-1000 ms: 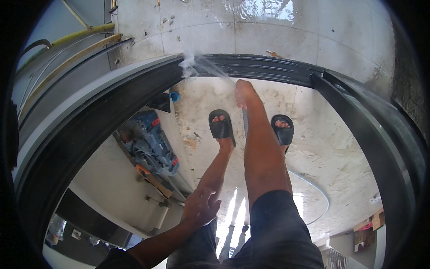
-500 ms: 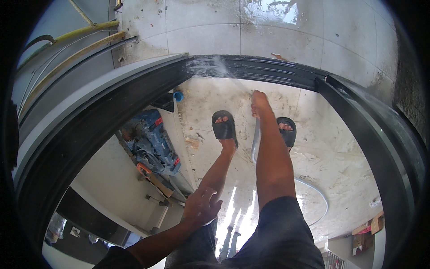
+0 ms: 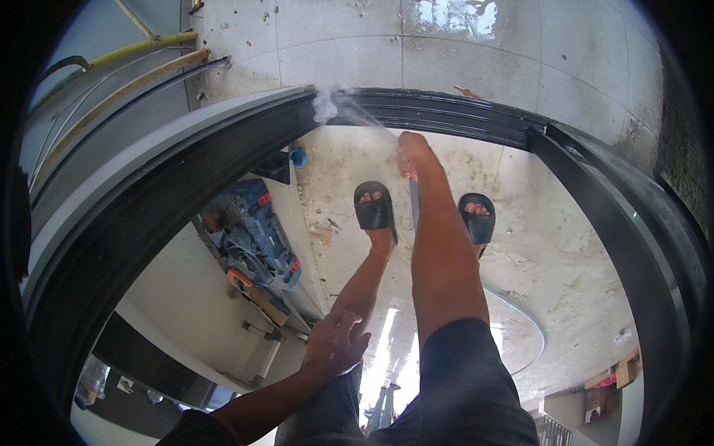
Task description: The person rinses a sliding door track with water from a hose, then wipes the track and the glass door with their hands.
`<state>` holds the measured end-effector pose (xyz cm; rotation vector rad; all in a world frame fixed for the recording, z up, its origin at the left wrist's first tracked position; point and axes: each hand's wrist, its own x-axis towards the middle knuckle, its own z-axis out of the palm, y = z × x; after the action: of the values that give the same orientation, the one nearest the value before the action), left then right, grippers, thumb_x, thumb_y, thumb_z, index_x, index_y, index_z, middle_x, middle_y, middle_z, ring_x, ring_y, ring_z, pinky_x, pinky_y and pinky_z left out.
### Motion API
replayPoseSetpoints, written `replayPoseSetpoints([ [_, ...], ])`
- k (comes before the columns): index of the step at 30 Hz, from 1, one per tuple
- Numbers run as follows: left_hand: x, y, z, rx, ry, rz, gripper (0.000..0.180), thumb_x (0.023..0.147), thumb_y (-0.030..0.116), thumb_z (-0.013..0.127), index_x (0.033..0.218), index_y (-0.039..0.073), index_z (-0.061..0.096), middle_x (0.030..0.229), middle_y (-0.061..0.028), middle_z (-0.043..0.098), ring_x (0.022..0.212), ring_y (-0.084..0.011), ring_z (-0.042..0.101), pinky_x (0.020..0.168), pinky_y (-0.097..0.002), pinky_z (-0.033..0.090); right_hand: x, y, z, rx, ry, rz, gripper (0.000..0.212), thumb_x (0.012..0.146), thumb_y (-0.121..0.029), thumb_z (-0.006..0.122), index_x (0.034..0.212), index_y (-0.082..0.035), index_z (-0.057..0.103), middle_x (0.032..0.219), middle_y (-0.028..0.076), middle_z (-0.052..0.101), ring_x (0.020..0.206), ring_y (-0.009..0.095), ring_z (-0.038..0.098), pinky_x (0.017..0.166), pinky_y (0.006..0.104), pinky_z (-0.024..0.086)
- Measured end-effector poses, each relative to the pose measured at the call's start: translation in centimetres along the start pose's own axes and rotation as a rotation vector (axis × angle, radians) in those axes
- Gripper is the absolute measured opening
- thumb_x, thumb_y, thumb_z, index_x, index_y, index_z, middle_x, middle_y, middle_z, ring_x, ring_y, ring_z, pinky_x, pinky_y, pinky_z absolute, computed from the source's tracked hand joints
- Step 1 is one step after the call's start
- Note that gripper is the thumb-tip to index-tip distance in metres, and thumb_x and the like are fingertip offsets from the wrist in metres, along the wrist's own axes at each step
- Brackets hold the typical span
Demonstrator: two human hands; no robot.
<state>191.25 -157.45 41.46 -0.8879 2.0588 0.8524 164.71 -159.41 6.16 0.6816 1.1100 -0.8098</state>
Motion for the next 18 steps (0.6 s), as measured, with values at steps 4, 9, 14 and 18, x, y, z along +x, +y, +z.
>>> replayPoseSetpoints([
  [4,0.2,-0.1,-0.3,-0.013,0.019,0.029,0.039,0.079,0.031,0.075,0.106,0.006,0.064,0.100,-0.0145,0.065,0.089,-0.0347,0.067,0.076,-0.0462,0.053,-1.5,-0.3,-5.0,0.329,-0.130,-0.056,0.031,0.094,-0.033,0.039,0.068,-0.016,0.039,0.049,-0.002,0.024,0.037,0.014,0.020,0.039,0.0351,0.020],
  [9,0.4,0.4,-0.9,0.054,-0.007,-0.004,0.033,0.080,0.030,0.074,0.102,0.006,0.065,0.100,-0.0078,0.065,0.097,-0.0245,0.064,0.079,-0.0407,0.053,-2.7,1.4,-7.7,0.346,0.106,-0.141,0.031,0.094,-0.033,0.039,0.068,-0.016,0.039,0.050,-0.003,0.025,0.037,0.013,0.021,0.039,0.0339,0.020],
  [14,1.0,-0.5,-0.1,-0.017,-0.033,-0.029,0.038,0.082,0.032,0.075,0.107,0.005,0.065,0.103,-0.0173,0.065,0.092,-0.0354,0.066,0.079,-0.0442,0.054,-2.4,2.7,-6.2,0.231,0.245,-0.064,0.031,0.092,-0.034,0.041,0.068,-0.015,0.038,0.050,-0.001,0.027,0.038,0.012,0.024,0.038,0.0347,0.023],
  [18,12.1,-3.4,0.6,-0.229,0.190,-0.125,0.041,0.087,0.027,0.072,0.111,-0.003,0.061,0.111,-0.0242,0.062,0.104,-0.0378,0.062,0.090,-0.0432,0.049,-3.4,2.3,-5.3,0.220,0.269,-0.168,0.033,0.093,-0.036,0.042,0.068,-0.014,0.040,0.052,-0.001,0.030,0.038,0.013,0.027,0.038,0.0345,0.023],
])
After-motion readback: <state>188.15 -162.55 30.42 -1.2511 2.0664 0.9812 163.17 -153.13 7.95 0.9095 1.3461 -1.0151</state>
